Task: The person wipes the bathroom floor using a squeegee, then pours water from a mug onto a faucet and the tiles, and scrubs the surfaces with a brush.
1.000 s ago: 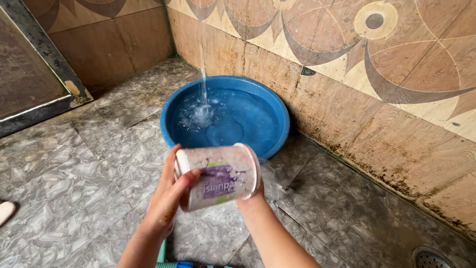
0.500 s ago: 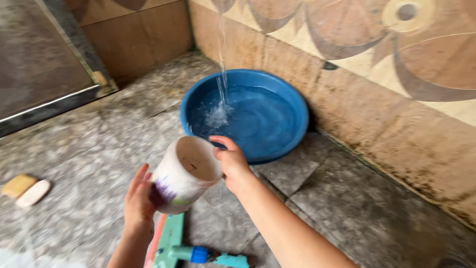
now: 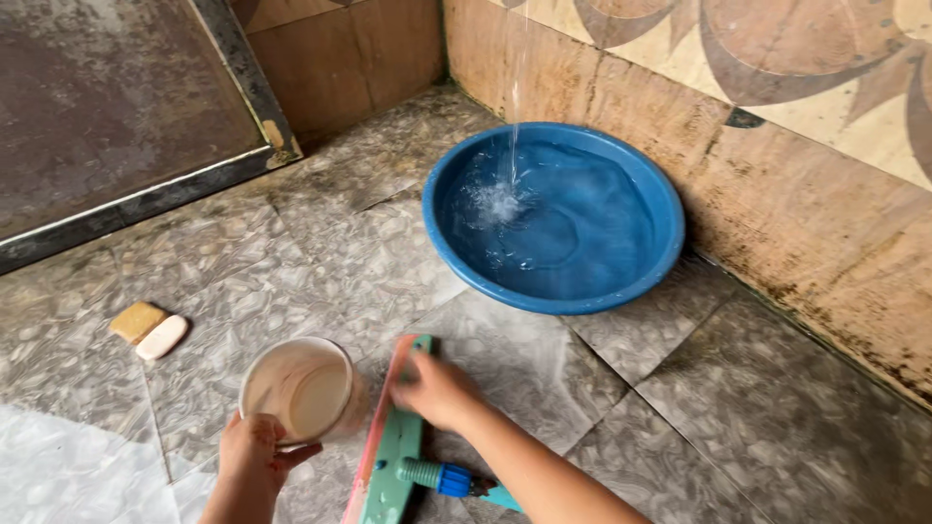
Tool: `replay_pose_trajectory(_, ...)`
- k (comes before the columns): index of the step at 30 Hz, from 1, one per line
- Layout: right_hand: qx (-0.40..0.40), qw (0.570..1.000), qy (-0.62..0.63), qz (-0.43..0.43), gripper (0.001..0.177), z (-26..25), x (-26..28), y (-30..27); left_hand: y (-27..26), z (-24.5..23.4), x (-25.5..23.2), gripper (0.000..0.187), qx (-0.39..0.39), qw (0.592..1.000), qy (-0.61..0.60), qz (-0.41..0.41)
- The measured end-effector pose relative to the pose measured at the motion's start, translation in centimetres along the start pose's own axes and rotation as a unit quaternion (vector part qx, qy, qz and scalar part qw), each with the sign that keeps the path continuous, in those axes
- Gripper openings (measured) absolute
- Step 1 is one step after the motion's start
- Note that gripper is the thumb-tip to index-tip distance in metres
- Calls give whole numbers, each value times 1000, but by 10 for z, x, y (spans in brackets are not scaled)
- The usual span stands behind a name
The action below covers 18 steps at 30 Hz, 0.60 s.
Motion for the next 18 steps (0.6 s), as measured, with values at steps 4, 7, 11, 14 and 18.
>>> replay_pose_trajectory(4, 212, 927, -307, 50, 66, 10, -44, -65, 27, -22, 14, 58, -37, 995, -98, 2)
replay_pose_trajectory(7, 180, 899, -399, -19, 46, 28, -62, -78, 29, -19, 20, 58, -77, 988, -136, -7)
replay_pose_trajectory(11, 133, 929, -345, 1, 45, 21, -58, -74, 41, -7, 44, 68, -78, 988, -132, -6)
replay_pose_trajectory(14, 58, 955, -290, -34, 55, 2, -27, -65, 56, 31, 83, 73, -15, 979, -184, 86)
replay_pose_trajectory(18, 105, 931, -347, -45, 58, -5, 13, -45, 30, 93, 93, 81, -30, 983, 175, 48)
Point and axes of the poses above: each hand's wrist, its own y-axis towards the middle knuckle, its own z-axis out of the palm, x = y × z, the point moved 3 cm from there along y, towards the middle knuckle, and after that the axes turned 2 degrees about -x, right-handed, at the moved point
